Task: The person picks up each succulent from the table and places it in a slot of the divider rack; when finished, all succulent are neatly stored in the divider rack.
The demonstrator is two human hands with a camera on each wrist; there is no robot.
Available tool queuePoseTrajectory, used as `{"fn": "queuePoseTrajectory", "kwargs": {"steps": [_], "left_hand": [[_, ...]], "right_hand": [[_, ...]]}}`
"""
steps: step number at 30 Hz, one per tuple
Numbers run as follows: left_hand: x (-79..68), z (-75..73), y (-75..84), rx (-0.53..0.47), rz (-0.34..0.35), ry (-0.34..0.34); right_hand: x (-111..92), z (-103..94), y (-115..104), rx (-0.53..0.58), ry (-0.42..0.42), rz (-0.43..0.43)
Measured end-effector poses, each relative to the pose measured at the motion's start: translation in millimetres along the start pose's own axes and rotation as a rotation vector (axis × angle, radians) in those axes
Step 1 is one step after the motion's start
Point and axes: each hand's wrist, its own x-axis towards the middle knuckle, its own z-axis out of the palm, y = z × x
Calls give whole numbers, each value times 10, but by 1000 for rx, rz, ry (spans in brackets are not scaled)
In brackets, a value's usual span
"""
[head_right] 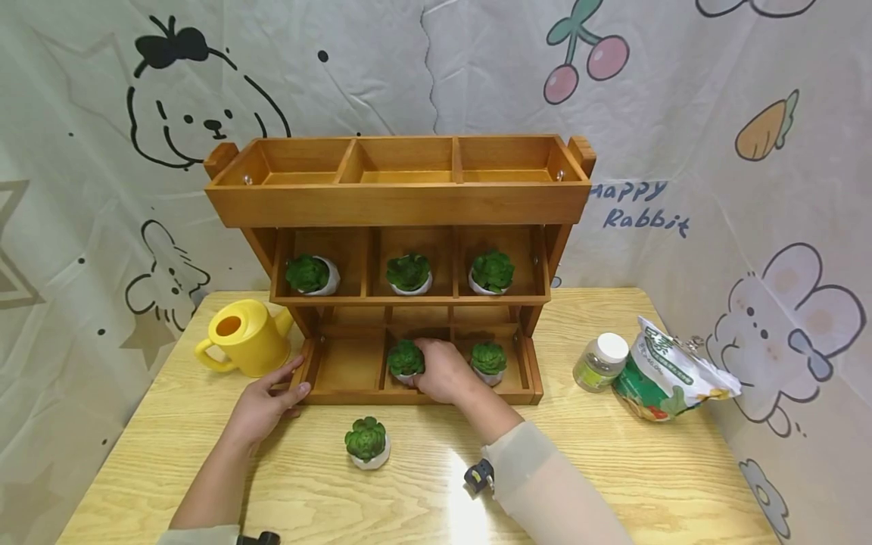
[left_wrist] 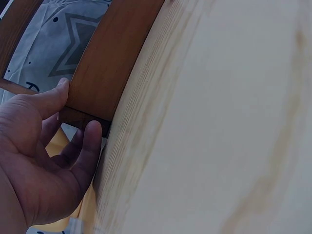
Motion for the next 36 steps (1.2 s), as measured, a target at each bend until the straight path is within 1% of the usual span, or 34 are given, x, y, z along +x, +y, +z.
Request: {"fn": "queuePoseTrajectory", "kwargs": {"steps": [7,12,20,24,36], "left_hand": [[9,-8,-11,-9,-3,-4],[14,-2,-15,-14,-3,-5],[-1,8,-12,-13,-2,-5],[1,12,-10,-10,1,-5],[-6,8,-12,-15,-4,-11]], "right_hand": [[-36,-28,11,43,25,25],[-78,-65,27,69,47,19],[-158,-109,37,193,58,8],[-210,-148,14,224,51,18],[-343,-223,-68,249,71,8]]}}
